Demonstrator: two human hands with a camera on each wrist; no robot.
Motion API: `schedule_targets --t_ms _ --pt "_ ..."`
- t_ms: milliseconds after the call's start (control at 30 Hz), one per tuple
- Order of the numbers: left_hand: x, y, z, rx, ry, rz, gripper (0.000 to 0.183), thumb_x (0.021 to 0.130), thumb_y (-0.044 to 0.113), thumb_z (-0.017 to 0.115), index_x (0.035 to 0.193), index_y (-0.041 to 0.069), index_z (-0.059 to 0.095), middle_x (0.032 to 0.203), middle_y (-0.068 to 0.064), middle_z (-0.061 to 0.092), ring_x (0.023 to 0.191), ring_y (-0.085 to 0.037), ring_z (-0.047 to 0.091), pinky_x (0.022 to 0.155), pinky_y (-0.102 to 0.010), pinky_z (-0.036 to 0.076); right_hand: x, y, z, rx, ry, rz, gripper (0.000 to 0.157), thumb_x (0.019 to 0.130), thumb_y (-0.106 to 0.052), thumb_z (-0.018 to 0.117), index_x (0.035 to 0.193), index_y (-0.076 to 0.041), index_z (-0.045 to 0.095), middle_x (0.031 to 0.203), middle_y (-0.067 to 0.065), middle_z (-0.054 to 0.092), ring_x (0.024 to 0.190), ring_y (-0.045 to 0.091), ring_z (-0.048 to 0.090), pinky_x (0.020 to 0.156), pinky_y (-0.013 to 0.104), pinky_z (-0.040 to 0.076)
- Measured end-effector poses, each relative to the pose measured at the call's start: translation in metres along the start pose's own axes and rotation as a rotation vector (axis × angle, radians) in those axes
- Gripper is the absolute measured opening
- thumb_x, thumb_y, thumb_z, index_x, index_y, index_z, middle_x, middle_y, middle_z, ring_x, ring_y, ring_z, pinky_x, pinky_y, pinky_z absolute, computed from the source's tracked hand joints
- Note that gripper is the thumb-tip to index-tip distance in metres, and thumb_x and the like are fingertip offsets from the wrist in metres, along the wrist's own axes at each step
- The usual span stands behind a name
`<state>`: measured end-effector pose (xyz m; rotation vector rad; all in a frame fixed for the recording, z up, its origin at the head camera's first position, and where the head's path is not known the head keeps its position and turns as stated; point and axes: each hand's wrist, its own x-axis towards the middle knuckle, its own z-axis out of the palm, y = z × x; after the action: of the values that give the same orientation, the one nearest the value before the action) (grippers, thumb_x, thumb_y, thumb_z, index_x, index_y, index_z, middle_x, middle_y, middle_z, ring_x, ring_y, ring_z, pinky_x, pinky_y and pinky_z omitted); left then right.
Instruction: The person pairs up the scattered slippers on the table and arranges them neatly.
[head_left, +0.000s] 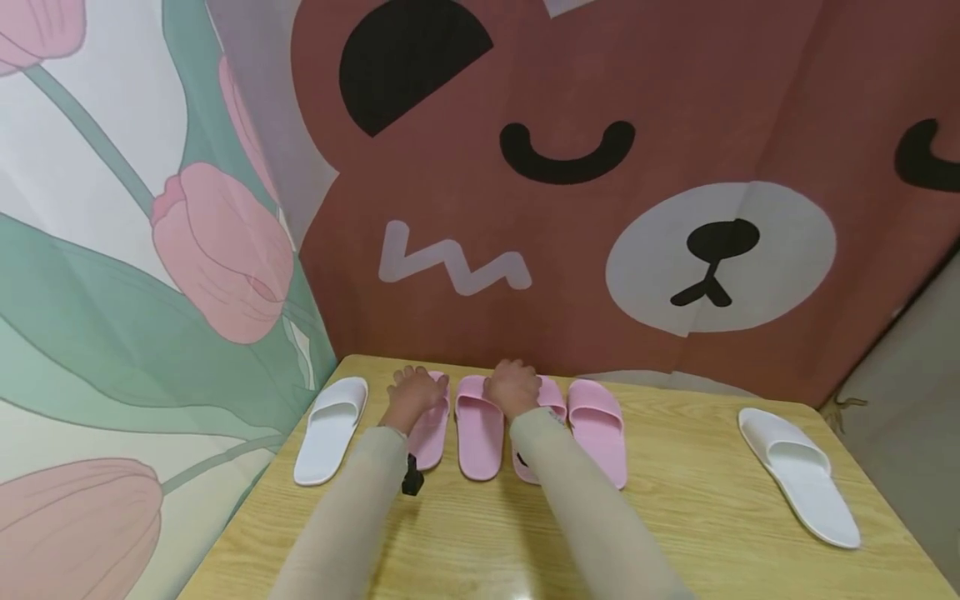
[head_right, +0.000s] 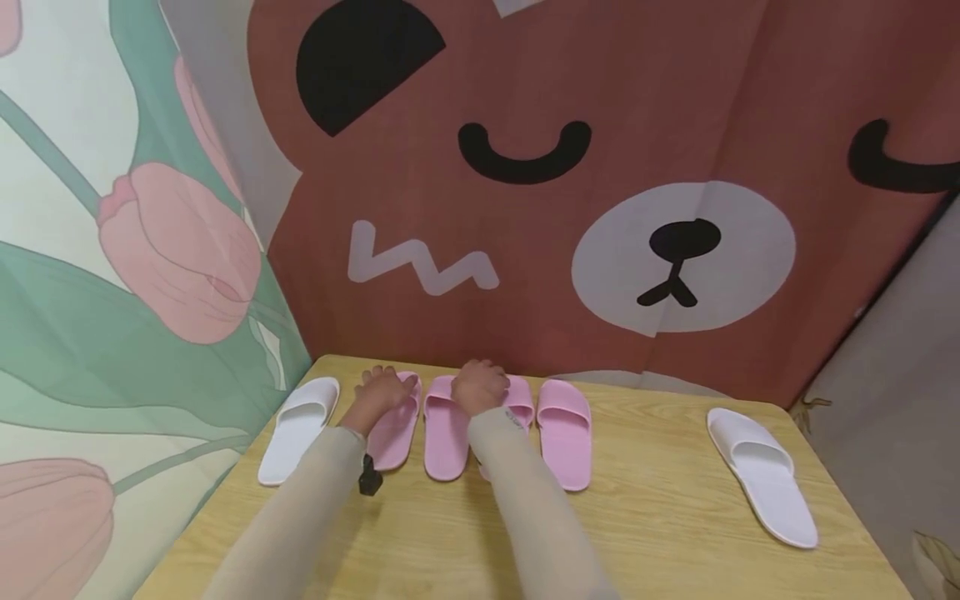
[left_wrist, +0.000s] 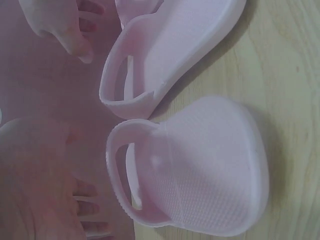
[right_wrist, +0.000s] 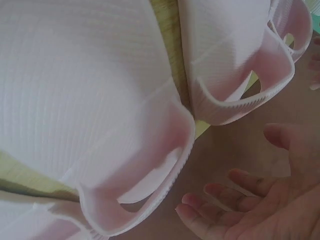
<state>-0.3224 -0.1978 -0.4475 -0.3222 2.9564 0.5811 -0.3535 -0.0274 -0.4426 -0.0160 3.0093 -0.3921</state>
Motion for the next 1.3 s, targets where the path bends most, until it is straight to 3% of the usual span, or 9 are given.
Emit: schedule_targets --t_ms 533,1067,1300 --pt "0.003 -0.014 0.006 0.015 0.02 -0.006 0.077 0.104 0.053 0.038 0.145 -0.013 0.039 0.144 -0.031 0.039 0.138 -0.048 0.029 0.111 -0.065 0.027 -0.001 0.021 -0.006 0.002 0.01 0.041 0.057 0.099 -0.044 0.058 0.135 0.0 0.056 0.128 0.021 0.057 0.119 0.042 0.053 0.098 0.057 0.046" --pt "-0.003 -0.029 -0.003 0.021 0.039 0.013 0.077 0.104 0.052 0.037 0.146 -0.013 0.038 0.15 -0.034 0.033 0.142 -0.051 0.024 0.113 -0.067 0.023 -0.003 0.05 -0.02 0.001 0.117 0.012 0.055 0.097 -0.041 0.059 0.129 0.004 0.059 0.122 0.024 0.059 0.115 0.046 0.056 0.094 0.061 0.047" --pt "-0.005 -0.035 -0.006 0.055 0.058 0.026 0.077 0.103 0.051 0.037 0.144 -0.013 0.041 0.149 -0.034 0.036 0.14 -0.051 0.028 0.111 -0.069 0.027 -0.004 0.059 -0.026 0.006 0.11 0.018 0.056 0.098 -0.042 0.059 0.129 0.004 0.059 0.122 0.025 0.059 0.116 0.047 0.056 0.097 0.062 0.046"
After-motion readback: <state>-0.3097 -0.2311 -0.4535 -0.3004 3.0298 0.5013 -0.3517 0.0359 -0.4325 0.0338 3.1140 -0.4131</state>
